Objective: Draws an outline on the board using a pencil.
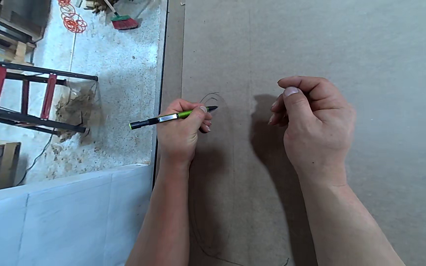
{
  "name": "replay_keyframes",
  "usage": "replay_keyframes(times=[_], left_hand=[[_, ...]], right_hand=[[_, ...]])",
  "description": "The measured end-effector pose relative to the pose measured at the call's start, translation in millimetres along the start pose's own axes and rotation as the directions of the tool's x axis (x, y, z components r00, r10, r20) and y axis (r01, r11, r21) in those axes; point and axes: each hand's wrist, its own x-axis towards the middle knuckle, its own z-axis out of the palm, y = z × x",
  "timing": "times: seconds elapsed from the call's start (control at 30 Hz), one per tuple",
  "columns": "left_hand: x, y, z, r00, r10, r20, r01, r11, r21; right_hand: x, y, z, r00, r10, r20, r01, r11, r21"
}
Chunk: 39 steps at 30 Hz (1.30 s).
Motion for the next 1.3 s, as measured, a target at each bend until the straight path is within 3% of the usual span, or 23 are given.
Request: replay_keyframes(times=[0.27, 0.53, 1.3], left_hand=[[0.4, 0.4, 19.5, 0.986, 0.011, -0.165, -0.001, 0.998, 0.061], [0.5, -1.0, 25.4, 0.980, 0.033, -0.194, -0.012, 0.994, 0.109], [1.6, -0.2, 16.4, 0.997, 0.021, -0.071, -0.012, 0.992, 0.127]], right_hand=[[0.0, 1.0, -0.4, 1.000, -0.007, 0.000, 0.007, 1.000, -0.007], [0.5, 1.7, -0.6, 1.000, -0.009, 0.000, 0.009, 1.000, -0.012], [0.3, 1.5, -0.2, 1.000, -0.008, 0.009, 0.009, 0.999, -0.035]])
